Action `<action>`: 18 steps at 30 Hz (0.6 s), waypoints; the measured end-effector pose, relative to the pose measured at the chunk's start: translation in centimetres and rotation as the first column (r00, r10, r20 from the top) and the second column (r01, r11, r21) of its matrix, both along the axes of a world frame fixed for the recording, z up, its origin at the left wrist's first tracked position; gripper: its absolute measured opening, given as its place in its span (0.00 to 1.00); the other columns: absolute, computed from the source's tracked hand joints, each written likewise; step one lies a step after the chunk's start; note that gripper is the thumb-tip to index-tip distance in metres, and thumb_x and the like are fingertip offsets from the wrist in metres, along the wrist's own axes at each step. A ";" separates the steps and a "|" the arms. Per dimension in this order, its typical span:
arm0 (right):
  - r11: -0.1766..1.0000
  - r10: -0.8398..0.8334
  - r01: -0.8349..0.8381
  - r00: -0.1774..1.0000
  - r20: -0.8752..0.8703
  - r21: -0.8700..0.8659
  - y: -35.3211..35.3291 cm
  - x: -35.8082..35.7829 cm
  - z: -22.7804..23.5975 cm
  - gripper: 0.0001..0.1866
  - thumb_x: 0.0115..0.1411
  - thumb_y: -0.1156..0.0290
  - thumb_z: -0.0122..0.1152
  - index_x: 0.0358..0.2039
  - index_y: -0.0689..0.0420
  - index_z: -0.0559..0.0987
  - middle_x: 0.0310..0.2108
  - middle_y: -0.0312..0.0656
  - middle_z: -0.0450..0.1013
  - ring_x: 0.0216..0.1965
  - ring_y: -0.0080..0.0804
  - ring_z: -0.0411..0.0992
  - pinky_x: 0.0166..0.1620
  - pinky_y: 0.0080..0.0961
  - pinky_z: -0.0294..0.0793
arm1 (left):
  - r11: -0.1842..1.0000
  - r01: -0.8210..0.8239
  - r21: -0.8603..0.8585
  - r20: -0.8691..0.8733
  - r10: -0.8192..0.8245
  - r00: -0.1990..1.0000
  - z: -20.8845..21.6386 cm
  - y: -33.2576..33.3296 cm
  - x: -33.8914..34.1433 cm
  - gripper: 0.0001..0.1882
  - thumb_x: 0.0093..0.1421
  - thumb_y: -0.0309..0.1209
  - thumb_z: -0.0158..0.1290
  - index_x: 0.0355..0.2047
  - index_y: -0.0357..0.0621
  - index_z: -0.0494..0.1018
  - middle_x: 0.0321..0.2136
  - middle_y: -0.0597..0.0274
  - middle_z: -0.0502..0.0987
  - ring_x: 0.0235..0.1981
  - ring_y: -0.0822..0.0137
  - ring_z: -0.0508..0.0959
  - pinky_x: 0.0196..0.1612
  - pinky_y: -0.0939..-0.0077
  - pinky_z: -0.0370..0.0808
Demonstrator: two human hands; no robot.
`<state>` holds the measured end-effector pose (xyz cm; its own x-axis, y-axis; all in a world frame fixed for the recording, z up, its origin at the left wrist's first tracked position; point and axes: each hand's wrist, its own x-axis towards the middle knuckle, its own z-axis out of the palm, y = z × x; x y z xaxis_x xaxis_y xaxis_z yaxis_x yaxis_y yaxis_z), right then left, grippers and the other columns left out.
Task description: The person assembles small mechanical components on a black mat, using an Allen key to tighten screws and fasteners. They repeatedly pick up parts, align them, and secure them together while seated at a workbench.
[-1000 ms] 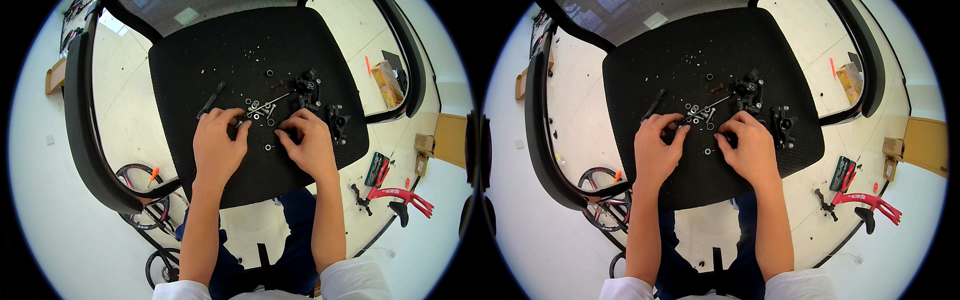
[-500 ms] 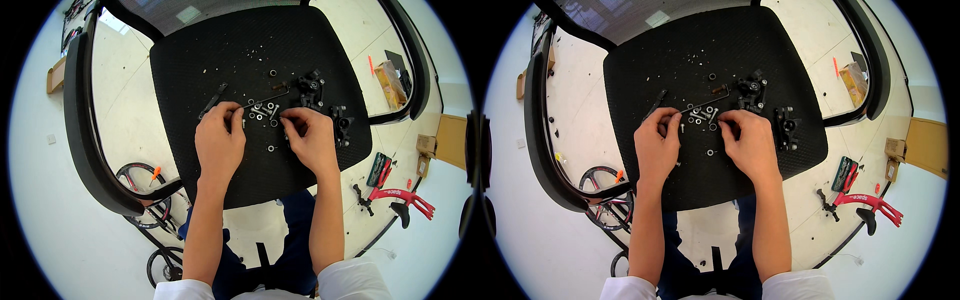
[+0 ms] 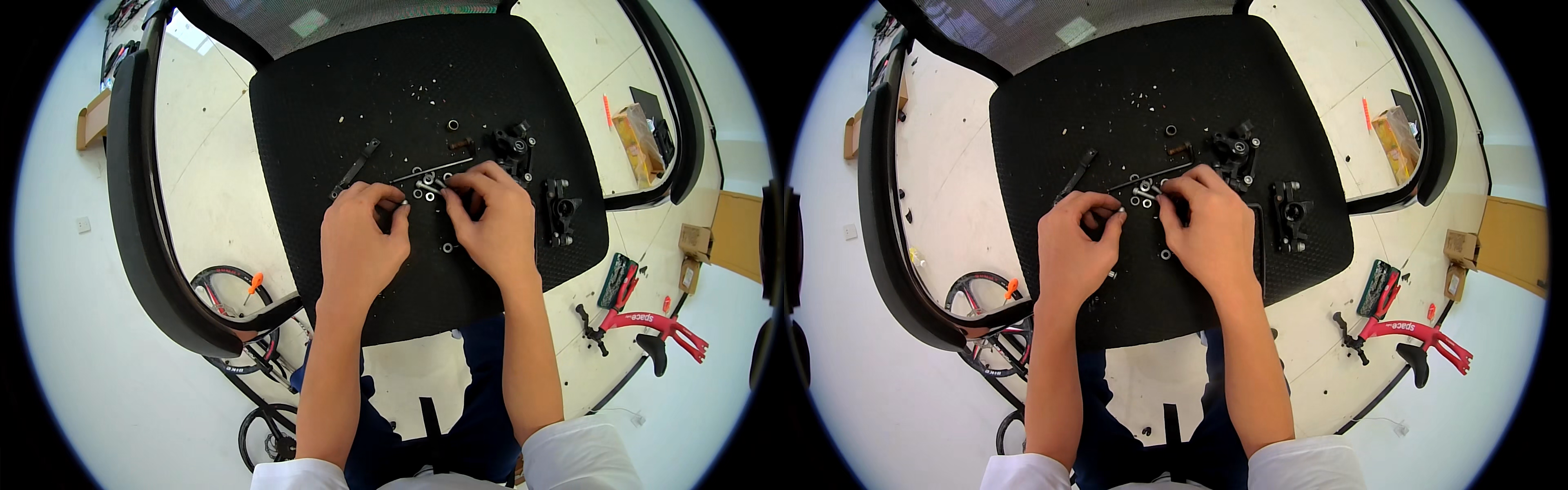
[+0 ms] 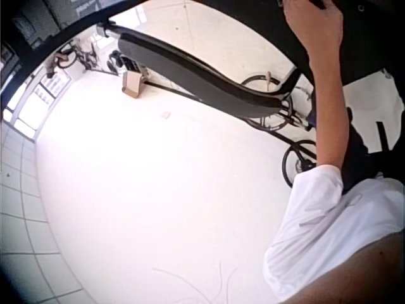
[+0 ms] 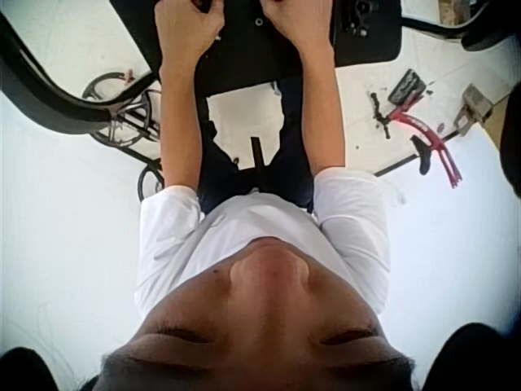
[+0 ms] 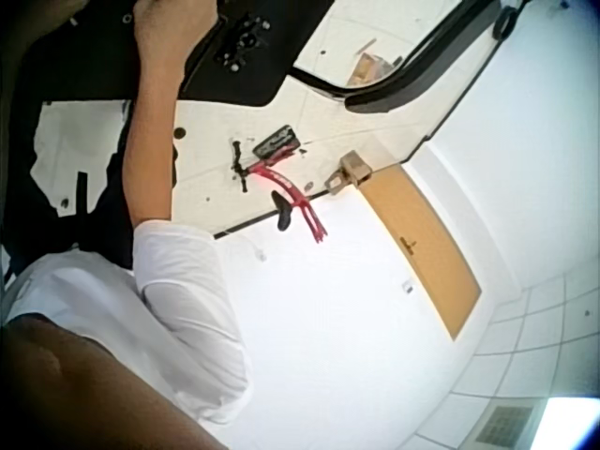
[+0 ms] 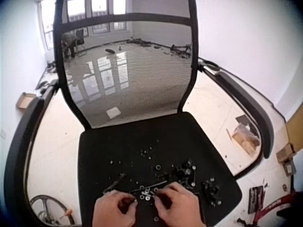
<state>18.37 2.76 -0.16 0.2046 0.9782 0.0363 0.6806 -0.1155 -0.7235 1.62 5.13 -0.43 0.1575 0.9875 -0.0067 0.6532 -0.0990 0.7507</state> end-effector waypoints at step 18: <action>0.989 0.021 -0.040 0.990 -0.137 -0.140 -2.9 2.6 1.5 0.07 0.50 0.76 0.69 0.30 0.63 0.82 0.25 0.41 0.75 0.24 0.27 0.75 0.31 0.22 0.74 | 0.983 -0.063 -0.170 0.148 0.089 0.985 1.6 -2.1 -4.4 0.09 0.60 0.29 0.58 0.37 0.35 0.78 0.26 0.60 0.78 0.26 0.72 0.75 0.31 0.79 0.72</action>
<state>20.98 -0.12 1.30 0.1682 0.9773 -0.1291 0.5829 -0.2042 -0.7865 -2.82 3.06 1.20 0.0939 0.9841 -0.1510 0.5288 0.0792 0.8451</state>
